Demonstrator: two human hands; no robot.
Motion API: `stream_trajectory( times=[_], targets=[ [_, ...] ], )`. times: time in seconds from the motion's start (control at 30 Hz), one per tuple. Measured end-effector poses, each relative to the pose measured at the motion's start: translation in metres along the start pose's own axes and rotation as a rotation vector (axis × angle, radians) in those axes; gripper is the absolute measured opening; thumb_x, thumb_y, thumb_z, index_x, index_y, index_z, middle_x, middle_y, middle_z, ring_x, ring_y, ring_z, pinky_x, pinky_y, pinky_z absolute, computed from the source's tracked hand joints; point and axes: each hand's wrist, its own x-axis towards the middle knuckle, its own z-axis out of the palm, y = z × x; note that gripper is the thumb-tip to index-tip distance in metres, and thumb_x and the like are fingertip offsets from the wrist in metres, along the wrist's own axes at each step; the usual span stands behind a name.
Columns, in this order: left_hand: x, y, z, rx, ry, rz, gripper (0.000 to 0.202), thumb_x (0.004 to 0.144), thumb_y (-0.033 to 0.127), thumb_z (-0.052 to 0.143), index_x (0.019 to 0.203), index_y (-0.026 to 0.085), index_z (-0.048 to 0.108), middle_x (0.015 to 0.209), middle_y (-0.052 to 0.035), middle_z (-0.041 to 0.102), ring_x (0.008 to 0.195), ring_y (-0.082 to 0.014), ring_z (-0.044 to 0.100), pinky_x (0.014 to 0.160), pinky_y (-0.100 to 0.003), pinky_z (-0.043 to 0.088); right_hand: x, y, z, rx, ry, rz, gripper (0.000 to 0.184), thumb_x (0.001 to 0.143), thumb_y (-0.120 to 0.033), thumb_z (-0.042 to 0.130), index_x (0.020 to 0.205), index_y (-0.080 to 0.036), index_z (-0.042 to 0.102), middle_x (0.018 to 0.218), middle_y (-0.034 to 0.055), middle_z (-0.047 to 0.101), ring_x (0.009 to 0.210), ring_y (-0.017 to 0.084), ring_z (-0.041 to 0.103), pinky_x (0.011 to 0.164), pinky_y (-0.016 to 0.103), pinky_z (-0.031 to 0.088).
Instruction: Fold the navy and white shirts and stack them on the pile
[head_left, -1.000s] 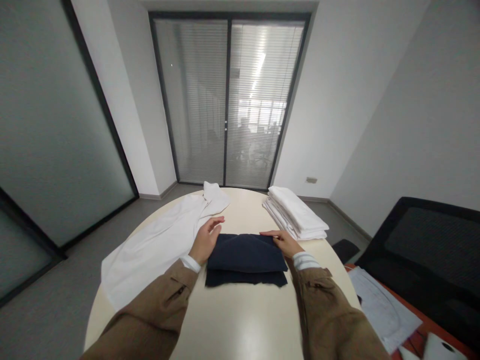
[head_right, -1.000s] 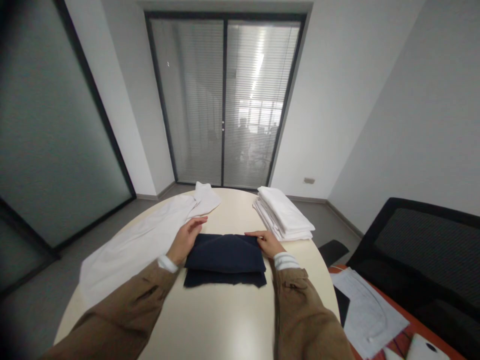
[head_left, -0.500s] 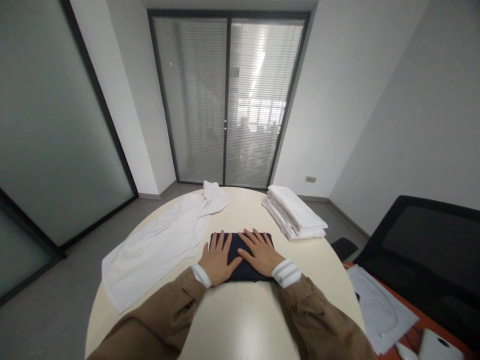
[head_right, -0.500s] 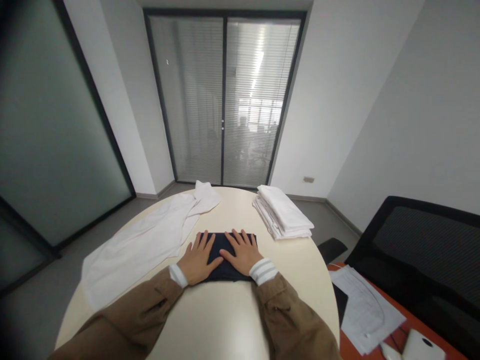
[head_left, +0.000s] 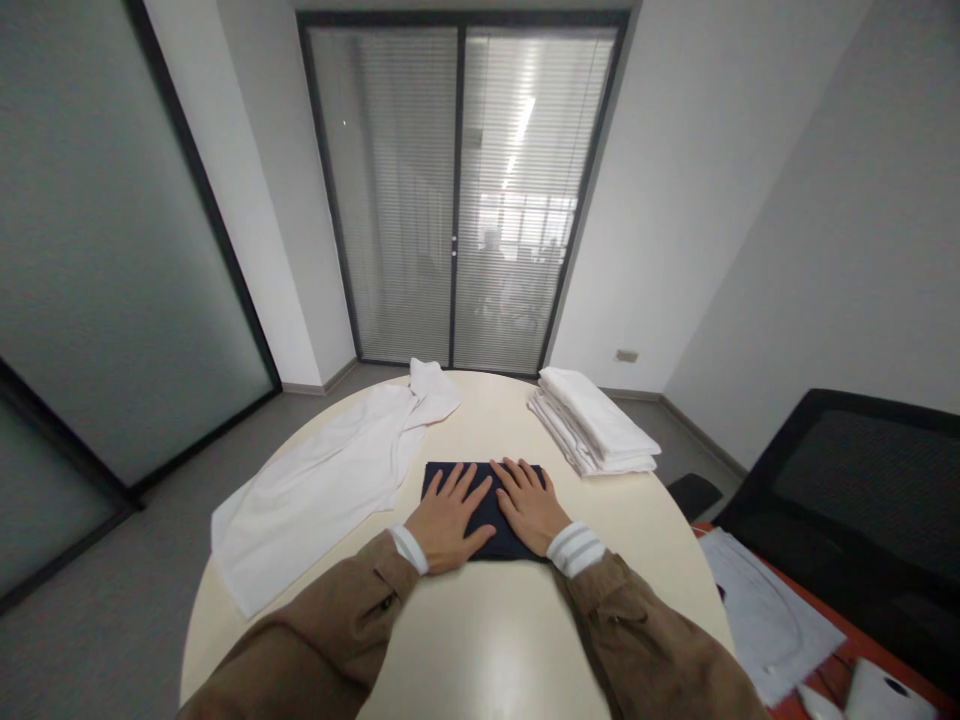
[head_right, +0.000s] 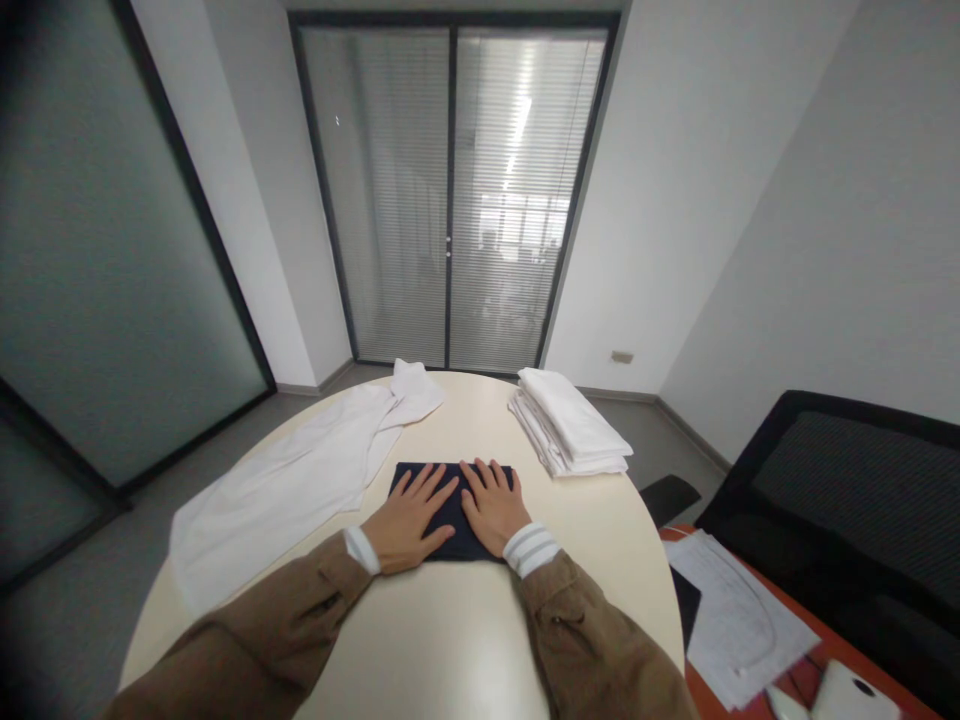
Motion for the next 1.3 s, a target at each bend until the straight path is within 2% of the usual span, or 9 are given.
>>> stream_trajectory(
  times=[0.1,0.27,0.4,0.5,0.7,0.87,1.03,1.17,1.3],
  targets=[
    [0.000,-0.002,0.003,-0.006,0.012,-0.031,0.072,0.091,0.060,0.044,0.154,0.029,0.026,0.162,-0.0111,0.018,0.149,-0.0367,0.011,0.115,-0.063,0.014,0.002,0.006,0.002,0.022,0.068,0.013,0.050,0.099,-0.039,0.032,0.147,-0.031,0.040,0.149,0.0034,0.046,0.138,0.024,0.037,0.114,0.048,0.023],
    [0.001,-0.004,0.004,-0.009,0.008,-0.060,0.079,0.087,0.067,0.048,0.154,0.033,0.024,0.163,-0.0097,0.018,0.148,-0.0412,0.008,0.114,-0.067,0.011,0.010,0.020,0.004,0.062,0.183,0.246,0.050,0.096,-0.049,0.039,0.133,-0.020,0.056,0.136,0.0107,0.057,0.128,0.026,0.047,0.108,0.043,0.033],
    [0.004,-0.008,0.009,-0.051,0.033,-0.116,0.072,0.092,0.068,0.035,0.153,0.031,0.028,0.163,-0.0086,0.017,0.149,-0.0382,0.007,0.116,-0.064,0.010,0.013,0.031,0.003,0.112,0.213,0.330,0.045,0.096,-0.044,0.041,0.128,-0.019,0.060,0.128,0.0104,0.062,0.120,0.027,0.052,0.102,0.039,0.039],
    [0.010,-0.015,0.017,-0.091,0.123,-0.263,0.066,0.097,0.060,0.029,0.151,0.022,0.035,0.162,-0.0130,0.019,0.149,-0.0362,0.009,0.117,-0.058,0.016,0.015,0.040,0.003,0.132,0.228,0.377,0.044,0.094,-0.043,0.043,0.127,-0.020,0.060,0.125,0.0103,0.063,0.118,0.031,0.052,0.100,0.043,0.039],
    [0.018,-0.032,0.033,-0.227,0.293,-0.425,0.070,0.094,0.052,0.041,0.145,0.005,0.036,0.157,-0.0270,0.022,0.147,-0.0369,0.019,0.117,-0.052,0.022,0.021,0.060,0.012,0.442,0.343,0.242,0.042,0.088,-0.033,0.041,0.123,-0.015,0.057,0.114,0.0131,0.061,0.109,0.025,0.057,0.099,0.041,0.043],
    [0.020,-0.040,0.036,-0.356,0.409,-0.409,0.065,0.090,0.043,0.051,0.142,0.007,0.036,0.155,-0.0259,0.029,0.145,-0.0328,0.027,0.118,-0.049,0.025,0.023,0.060,0.009,0.633,0.481,0.145,0.032,0.088,-0.035,0.043,0.110,-0.019,0.059,0.108,0.0108,0.062,0.103,0.026,0.058,0.093,0.044,0.048],
    [0.026,-0.044,0.031,-0.626,0.587,-0.477,0.078,0.085,0.042,0.062,0.145,0.008,0.026,0.155,-0.0256,0.028,0.146,-0.0305,0.025,0.120,-0.047,0.023,0.019,0.049,-0.011,0.680,0.718,-0.020,0.023,0.093,-0.035,0.044,0.102,-0.020,0.059,0.105,0.0101,0.061,0.102,0.024,0.057,0.095,0.043,0.046],
    [0.030,-0.047,0.025,-1.015,0.603,-0.401,0.064,0.081,0.042,0.069,0.132,0.012,0.045,0.141,-0.0216,0.052,0.132,-0.0306,0.049,0.112,-0.047,0.035,0.017,0.046,-0.019,0.718,0.881,-0.078,0.019,0.094,-0.036,0.048,0.096,-0.021,0.058,0.102,0.0089,0.059,0.103,0.023,0.057,0.097,0.042,0.044],
    [0.030,-0.044,0.020,-1.205,0.595,-0.285,0.050,0.078,0.042,0.071,0.117,0.013,0.058,0.121,-0.0153,0.067,0.114,-0.0285,0.063,0.103,-0.044,0.045,0.019,0.053,-0.016,0.912,0.843,0.039,0.033,0.088,-0.045,0.057,0.111,-0.021,0.056,0.108,0.0095,0.062,0.105,0.024,0.058,0.099,0.044,0.045]
  ],
)
